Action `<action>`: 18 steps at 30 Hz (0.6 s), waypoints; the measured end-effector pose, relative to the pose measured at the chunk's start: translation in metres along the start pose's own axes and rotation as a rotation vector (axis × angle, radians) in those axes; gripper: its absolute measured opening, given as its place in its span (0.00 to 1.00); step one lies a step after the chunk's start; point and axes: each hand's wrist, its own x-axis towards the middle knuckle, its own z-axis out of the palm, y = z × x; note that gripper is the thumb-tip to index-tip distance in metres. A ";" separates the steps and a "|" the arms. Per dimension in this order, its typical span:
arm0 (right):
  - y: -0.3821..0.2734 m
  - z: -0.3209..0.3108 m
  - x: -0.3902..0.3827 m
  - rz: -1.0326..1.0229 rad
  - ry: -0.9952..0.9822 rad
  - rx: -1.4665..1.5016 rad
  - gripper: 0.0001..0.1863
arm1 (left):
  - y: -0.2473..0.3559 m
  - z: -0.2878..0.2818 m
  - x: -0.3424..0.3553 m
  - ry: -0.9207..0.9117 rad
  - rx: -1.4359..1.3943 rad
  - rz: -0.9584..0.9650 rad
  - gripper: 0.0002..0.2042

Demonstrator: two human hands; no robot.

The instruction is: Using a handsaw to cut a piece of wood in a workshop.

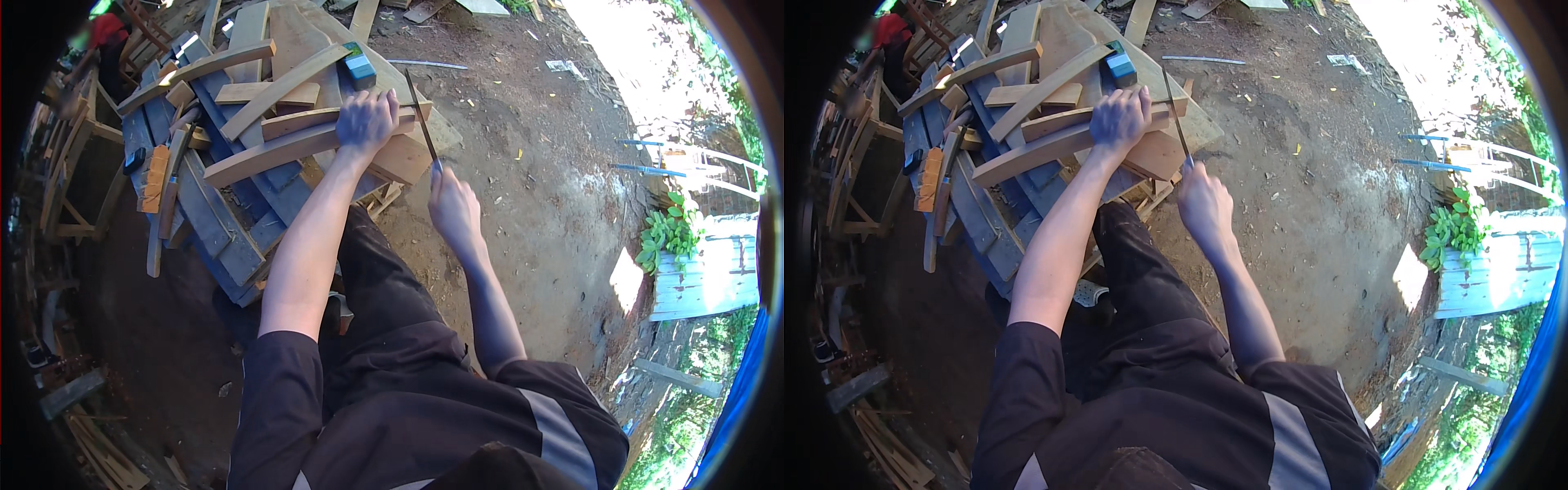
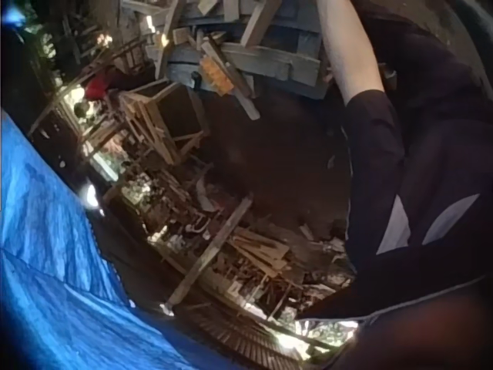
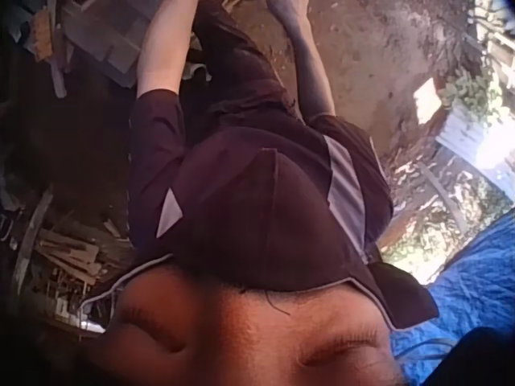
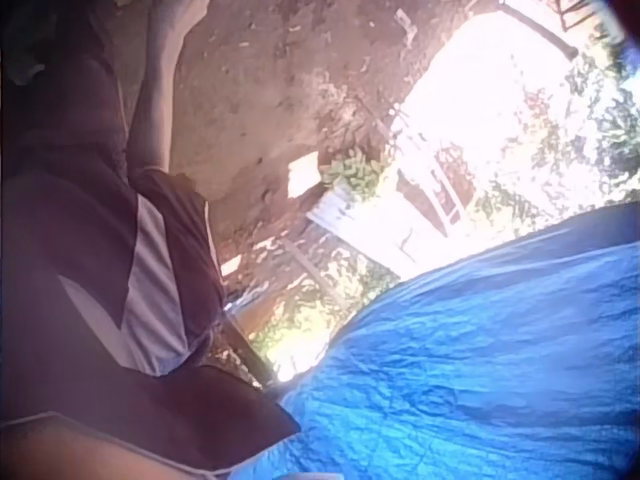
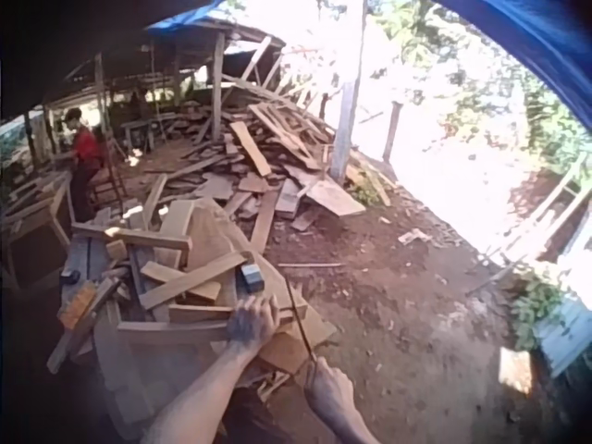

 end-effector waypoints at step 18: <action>-0.007 -0.009 -0.027 -0.044 -0.058 -0.009 0.18 | -0.014 0.005 -0.002 0.049 0.038 -0.008 0.17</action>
